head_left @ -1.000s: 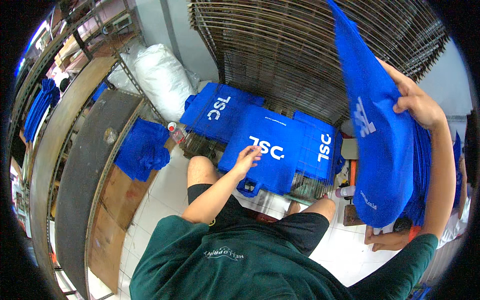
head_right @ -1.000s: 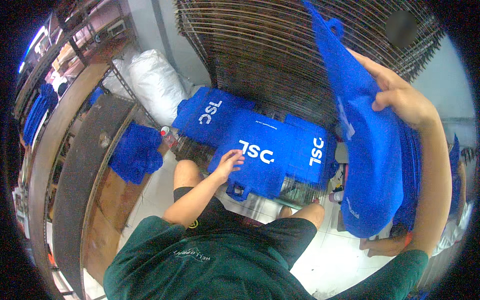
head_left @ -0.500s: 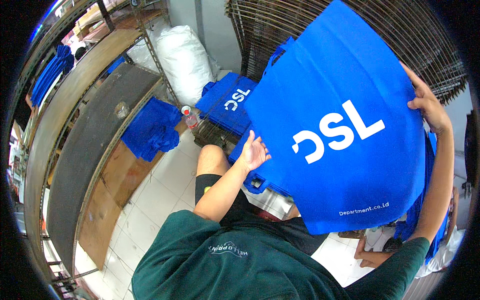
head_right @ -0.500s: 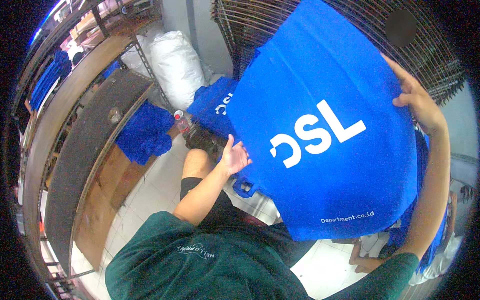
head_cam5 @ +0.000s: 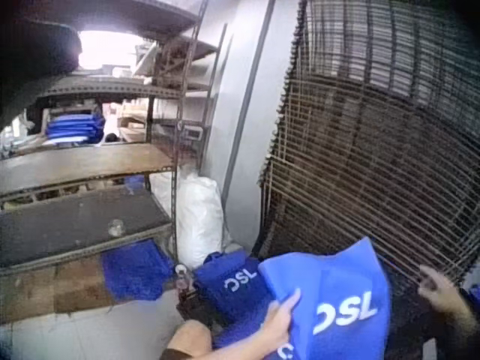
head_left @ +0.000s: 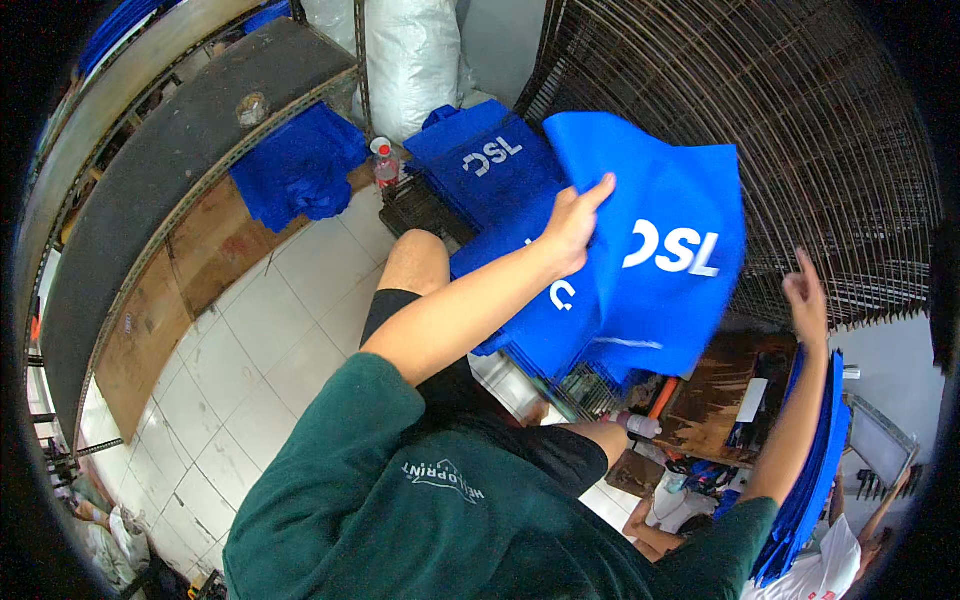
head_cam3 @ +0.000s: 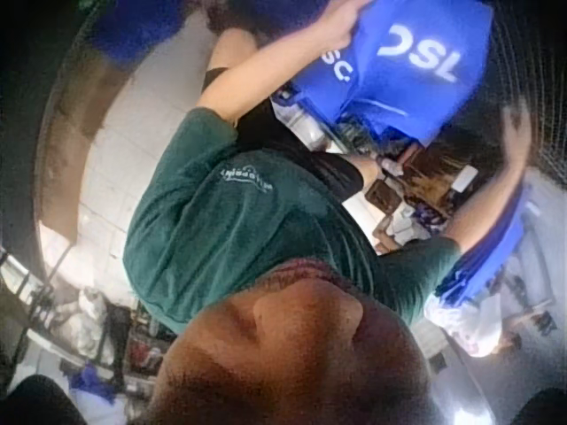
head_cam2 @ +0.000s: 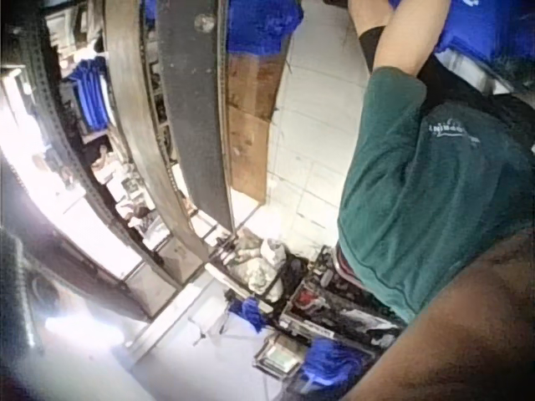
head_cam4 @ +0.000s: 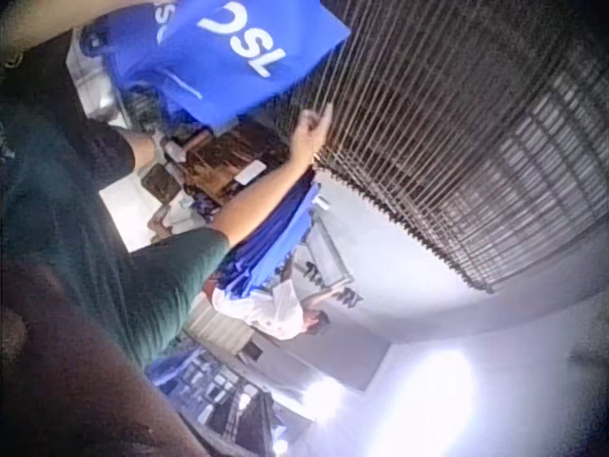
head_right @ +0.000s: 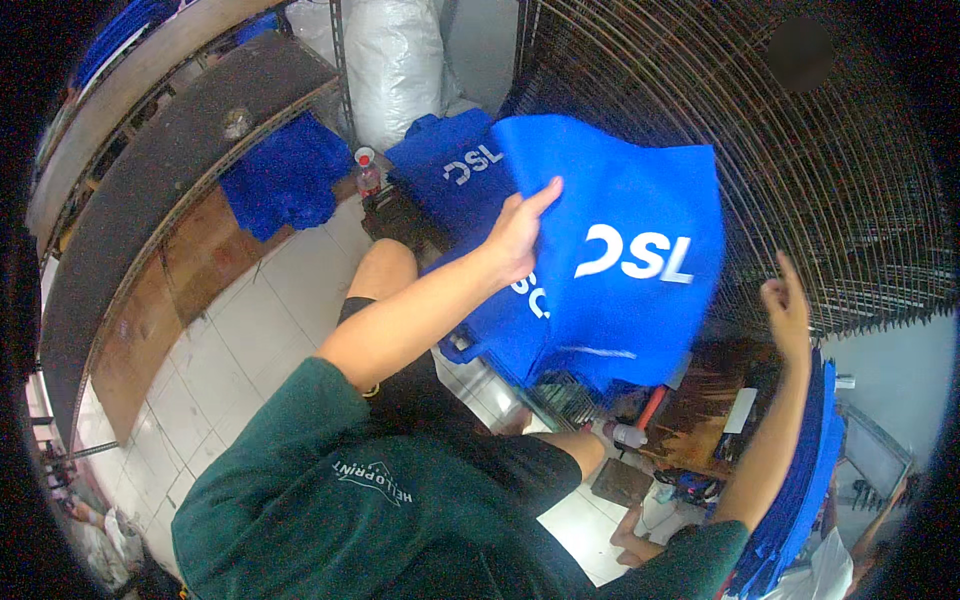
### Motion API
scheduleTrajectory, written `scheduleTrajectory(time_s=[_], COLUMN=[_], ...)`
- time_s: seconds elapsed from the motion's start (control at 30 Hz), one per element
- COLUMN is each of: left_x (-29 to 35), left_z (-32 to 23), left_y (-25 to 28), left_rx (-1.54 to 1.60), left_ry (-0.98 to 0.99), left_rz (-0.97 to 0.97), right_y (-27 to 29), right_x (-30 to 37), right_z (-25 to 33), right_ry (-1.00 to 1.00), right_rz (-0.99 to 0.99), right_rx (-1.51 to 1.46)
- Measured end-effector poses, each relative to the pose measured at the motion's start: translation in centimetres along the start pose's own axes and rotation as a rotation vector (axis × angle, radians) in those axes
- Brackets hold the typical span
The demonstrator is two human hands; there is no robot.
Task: The person folds blue tote bags with 'TSC' branding by hand, repeatedly unfolding and refolding each bag to align edges and creases. The person places each folded bag onto a growing stack on a wire rack. Another person is visible in the background handling similar bags.
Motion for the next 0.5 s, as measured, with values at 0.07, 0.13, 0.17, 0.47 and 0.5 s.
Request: scheduleTrajectory(time_s=[0.07,0.13,0.17,0.47,0.5], left_x=[-1.8,-3.2,-3.8,-7.7,-7.5], left_z=[0.5,0.7,1.2,-1.1,-1.9], left_y=[-1.6,-2.7,-3.2,-3.8,-3.5], left_rx=[-0.045,-0.071,-0.109,-0.285,-0.27], left_ry=[-0.024,-0.043,-0.051,-0.202,-0.244], left_rz=[-0.01,-0.024,-0.067,-0.218,-0.207], right_y=[-4.2,-9.5,-13.6,-32.2,-31.9], right_x=[3.1,8.1,11.1,26.7,25.9], right_z=[0.9,5.1,4.7,20.5,21.1], right_ry=[-0.006,-0.288,-0.355,-0.676,-0.721], right_rz=[-0.009,0.138,0.184,0.719,0.679], right_rx=[-0.123,-0.473,-0.488,-2.307,-2.372])
Point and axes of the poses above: each hand's wrist, its own x-axis away from the middle knuckle, its own y-axis out of the back of the hand, z = x × y, the point moved 4 cm from there along -x, towards the middle knuckle, and after that the axes turned 13 degrees about x, right-handed, at the moved point
